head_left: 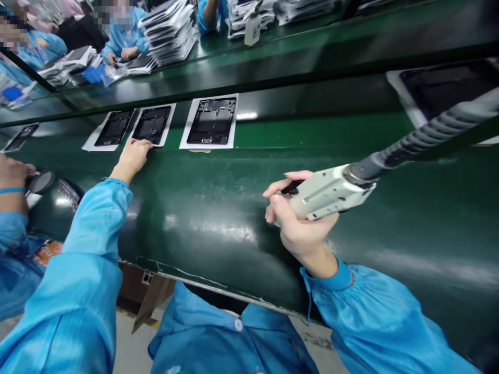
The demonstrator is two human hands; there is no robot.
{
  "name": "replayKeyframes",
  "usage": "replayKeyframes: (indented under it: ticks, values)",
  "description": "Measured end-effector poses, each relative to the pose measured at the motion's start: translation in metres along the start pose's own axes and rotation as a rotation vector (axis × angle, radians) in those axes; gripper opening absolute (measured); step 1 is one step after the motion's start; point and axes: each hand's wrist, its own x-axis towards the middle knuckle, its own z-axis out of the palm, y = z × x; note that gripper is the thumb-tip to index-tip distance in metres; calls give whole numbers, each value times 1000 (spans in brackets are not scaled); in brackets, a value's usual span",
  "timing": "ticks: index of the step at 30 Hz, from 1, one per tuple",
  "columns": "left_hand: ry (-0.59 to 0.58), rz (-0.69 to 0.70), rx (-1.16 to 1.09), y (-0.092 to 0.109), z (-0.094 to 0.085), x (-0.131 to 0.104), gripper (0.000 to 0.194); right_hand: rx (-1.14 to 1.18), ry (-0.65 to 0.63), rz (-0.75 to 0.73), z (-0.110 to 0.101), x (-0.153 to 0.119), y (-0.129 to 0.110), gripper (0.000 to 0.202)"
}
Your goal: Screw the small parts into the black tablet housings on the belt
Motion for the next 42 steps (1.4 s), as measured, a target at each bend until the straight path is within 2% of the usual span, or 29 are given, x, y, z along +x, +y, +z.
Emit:
replayKeyframes:
  ticks: [6, 9, 12, 16, 19, 24, 28, 32, 37, 42]
  values:
    - [81, 64, 5, 1, -20, -22, 37, 1, 10, -38, 1, 2, 1, 33]
    - [145, 147, -19, 13, -23, -45, 41, 3, 19, -54, 1, 4, 3, 33]
    - [217, 244, -63, 33, -17, -74, 38, -6, 15, -86, -3, 13, 5, 31]
    - [247, 352, -141, 67, -1, -113, 28, -55, -5, -133, -19, 33, 4, 33]
    - [351, 509, -153, 100, 9, -138, 15, -82, -4, -152, -33, 47, 0, 34]
    - [457, 716, -208, 174, 10, -169, 32, -102, -2, -138, -46, 57, 1, 39]
    - [463, 906, -344, 232, 8, -173, 33, -72, -33, -113, -47, 56, 8, 37]
    - [408, 936, -344, 268, 16, -157, 22, 6, -35, -102, -43, 53, 14, 32]
    - [330, 910, -356, 283, 25, -147, 18, 31, -34, -42, -43, 50, 13, 30]
    - [266, 884, -456, 292, 18, -152, 17, -52, -24, 1, -44, 50, 13, 41]
